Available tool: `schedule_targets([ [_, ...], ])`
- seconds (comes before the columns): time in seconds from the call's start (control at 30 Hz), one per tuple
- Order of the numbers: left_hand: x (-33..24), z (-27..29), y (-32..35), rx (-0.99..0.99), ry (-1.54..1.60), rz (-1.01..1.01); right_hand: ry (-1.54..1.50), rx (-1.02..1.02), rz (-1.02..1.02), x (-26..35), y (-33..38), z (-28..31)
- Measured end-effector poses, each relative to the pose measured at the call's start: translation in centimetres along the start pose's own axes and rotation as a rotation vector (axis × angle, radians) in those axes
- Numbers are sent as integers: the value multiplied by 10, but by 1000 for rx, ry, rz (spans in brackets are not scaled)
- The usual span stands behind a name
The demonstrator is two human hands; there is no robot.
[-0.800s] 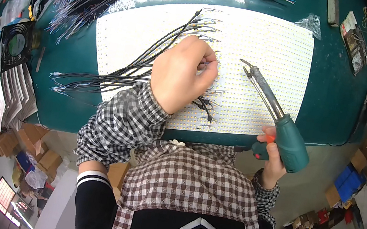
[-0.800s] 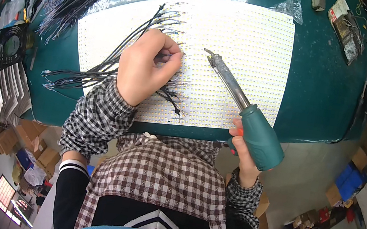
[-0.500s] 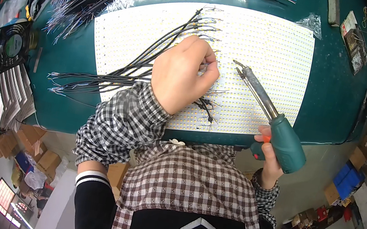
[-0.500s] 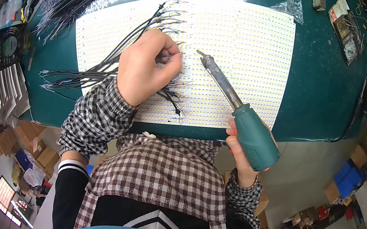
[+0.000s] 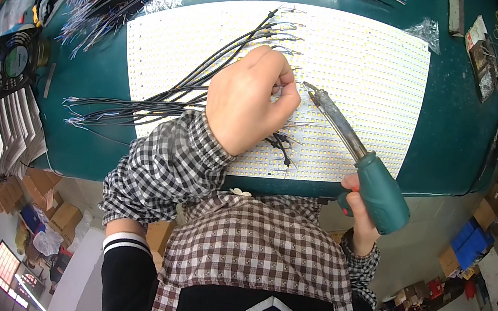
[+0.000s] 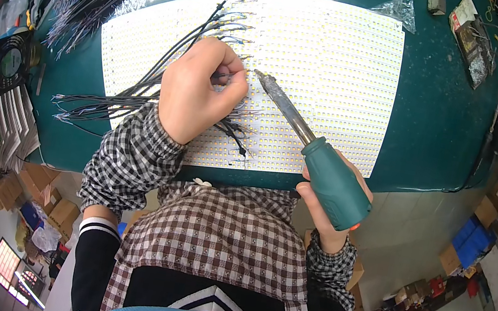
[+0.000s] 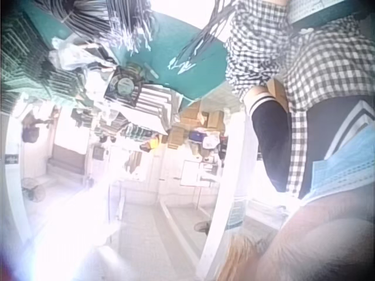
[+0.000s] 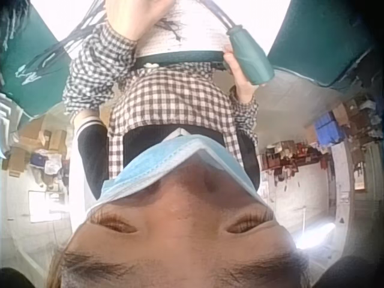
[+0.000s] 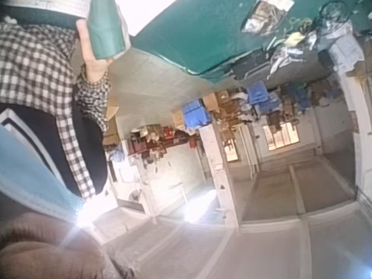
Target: The person uses a soldering iron to attach black wires to a large white LED panel. They hold the wires with one hand and apply the soldering iron with the other, working systematically across the panel's surface.
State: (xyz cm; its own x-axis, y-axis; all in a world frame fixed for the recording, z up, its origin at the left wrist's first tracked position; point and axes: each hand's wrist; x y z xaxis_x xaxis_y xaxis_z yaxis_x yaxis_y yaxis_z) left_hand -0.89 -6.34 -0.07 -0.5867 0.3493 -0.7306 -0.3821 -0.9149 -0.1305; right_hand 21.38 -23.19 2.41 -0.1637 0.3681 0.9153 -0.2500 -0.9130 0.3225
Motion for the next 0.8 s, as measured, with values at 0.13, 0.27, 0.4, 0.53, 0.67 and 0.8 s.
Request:
schedule_targets([
  [0.13, 0, -1, -1, -4, -5, -3, 29, 14, -36, 7, -3, 0],
  [0.27, -2, -1, -1, -2, -2, 3, 40, 19, -4, 8, -5, -1],
  [0.4, -3, -1, -1, -2, 2, -3, 27, 7, 0, 8, -4, -3],
  [0.53, -2, -2, -2, -23, 37, -12, 47, 5, 4, 9, -5, -3],
  [0.67, -1, 0, -2, 3, -1, 1, 37, 9, 16, 2, -3, 0],
  [0.8, -3, 1, -2, 4, -14, -1, 8, 8, 18, -1, 0, 2],
])
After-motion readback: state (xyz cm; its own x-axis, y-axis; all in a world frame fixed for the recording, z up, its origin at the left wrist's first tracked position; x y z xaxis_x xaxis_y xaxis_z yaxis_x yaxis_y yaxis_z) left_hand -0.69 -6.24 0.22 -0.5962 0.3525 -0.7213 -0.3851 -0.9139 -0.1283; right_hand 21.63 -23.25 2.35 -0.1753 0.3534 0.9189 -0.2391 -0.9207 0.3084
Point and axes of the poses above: each hand's wrist, its own y-axis away from the middle knuckle, its own z-axis out of the back of the hand, x = y × z, and after that the axes turned 5 degrees about -z, right-handed
